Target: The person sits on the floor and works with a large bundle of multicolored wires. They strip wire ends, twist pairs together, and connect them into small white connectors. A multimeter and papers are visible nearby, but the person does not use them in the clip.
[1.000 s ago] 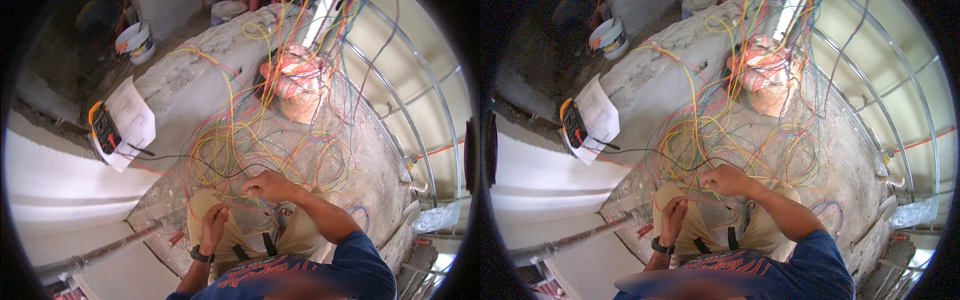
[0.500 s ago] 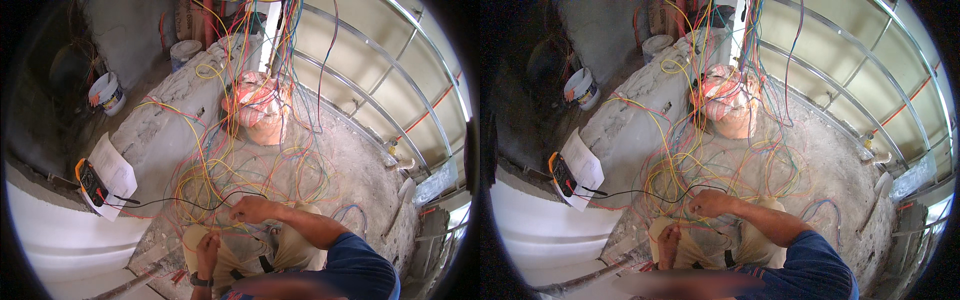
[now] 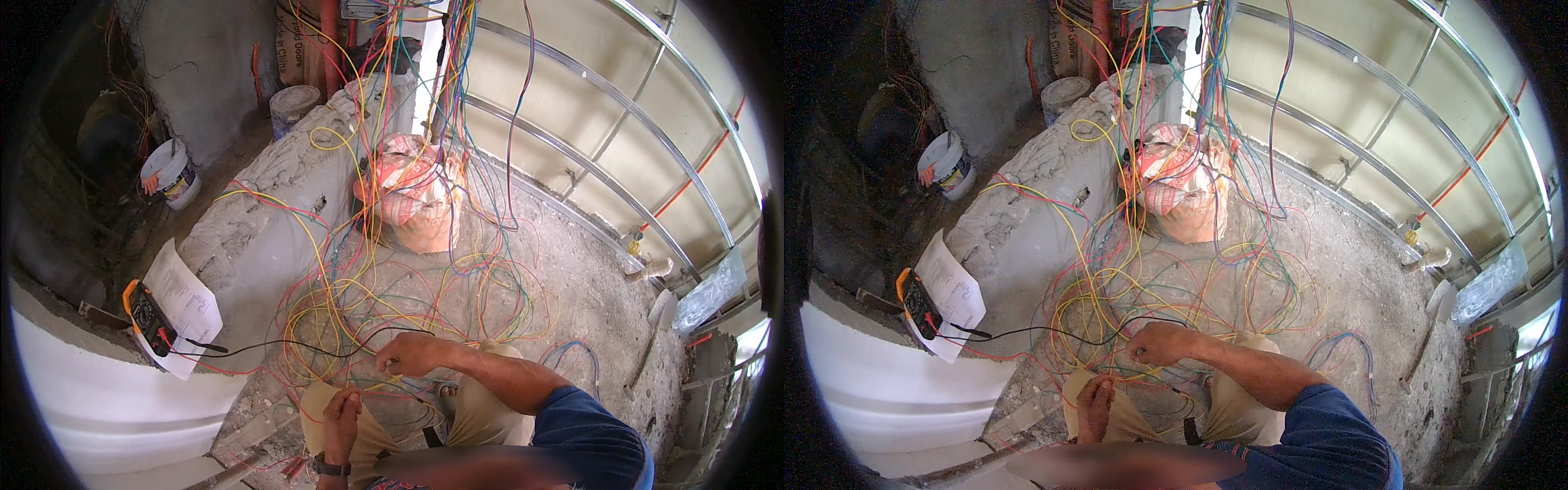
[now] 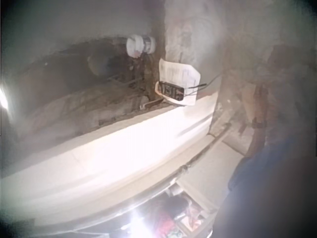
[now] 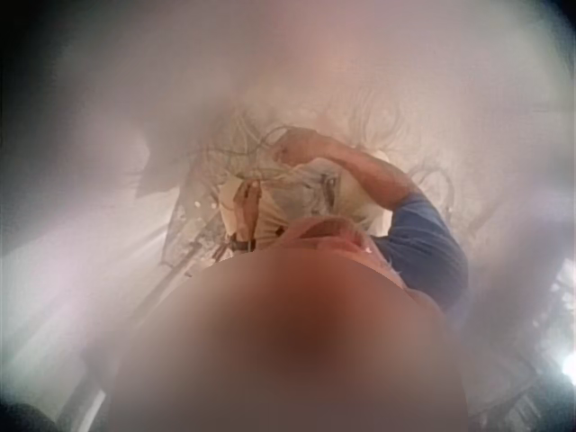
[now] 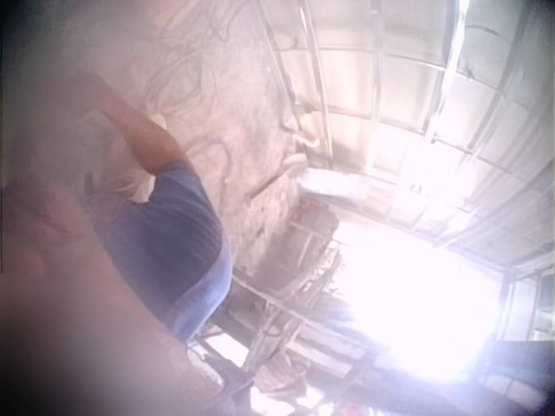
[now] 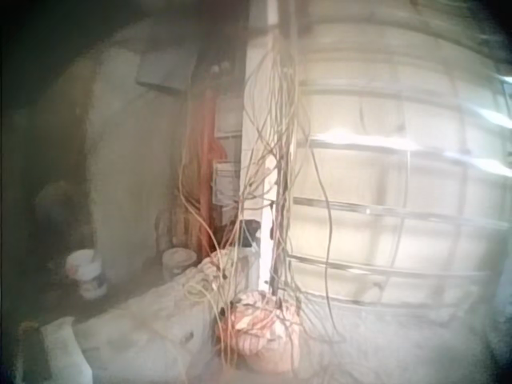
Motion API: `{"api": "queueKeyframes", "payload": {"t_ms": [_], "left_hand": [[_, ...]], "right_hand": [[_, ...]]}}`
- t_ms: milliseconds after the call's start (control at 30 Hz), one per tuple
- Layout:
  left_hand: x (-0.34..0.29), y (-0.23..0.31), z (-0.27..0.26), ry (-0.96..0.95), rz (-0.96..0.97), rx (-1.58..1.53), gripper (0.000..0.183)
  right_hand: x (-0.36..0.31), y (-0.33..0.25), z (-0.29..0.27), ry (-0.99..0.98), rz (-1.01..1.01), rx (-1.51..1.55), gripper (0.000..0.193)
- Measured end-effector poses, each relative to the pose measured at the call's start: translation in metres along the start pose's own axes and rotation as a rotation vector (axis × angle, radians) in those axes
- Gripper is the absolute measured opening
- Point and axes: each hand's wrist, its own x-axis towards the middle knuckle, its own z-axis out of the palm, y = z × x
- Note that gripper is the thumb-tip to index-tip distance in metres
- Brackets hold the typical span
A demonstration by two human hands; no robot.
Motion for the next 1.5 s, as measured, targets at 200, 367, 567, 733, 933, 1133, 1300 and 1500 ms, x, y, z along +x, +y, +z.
{"api": "queueKeyframes", "payload": {"t_ms": [200, 367, 567, 733, 933, 1133, 1300, 1500], "left_hand": [[0.002, 0.009, 0.006, -0.019, -0.047, 0.021, 0.022], [0.004, 0.009, 0.004, -0.031, -0.011, 0.082, 0.021], [0.001, 0.003, -0.001, -0.001, -0.035, 0.05, 0.019], [0.008, -0.001, -0.002, 0.01, -0.049, 0.135, 0.02], [0.004, 0.0, -0.001, 0.046, 0.057, 0.103, 0.024], [0.006, 0.008, 0.0, 0.051, 0.048, 0.058, 0.024], [0.005, 0.007, 0.0, 0.058, -0.028, 0.025, 0.024], [0.008, -0.002, 0.003, 0.055, -0.026, -0.057, 0.023]], "right_hand": [[-0.003, 0.01, 0.002, 0.041, -0.022, 0.017, 0.021], [-0.006, 0.018, 0.003, 0.088, -0.095, 0.055, 0.02], [-0.002, 0.018, 0.005, 0.063, -0.011, 0.131, 0.022], [0.002, 0.018, 0.005, 0.139, -0.097, 0.08, 0.017], [-0.001, 0.015, -0.01, 0.101, 0.001, 0.21, 0.019], [-0.003, 0.0, -0.02, 0.112, 0.134, 0.279, 0.019], [-0.004, -0.002, -0.025, 0.022, 0.301, 0.343, 0.02], [-0.005, 0.001, -0.026, 0.037, 0.284, 0.343, 0.02]]}}
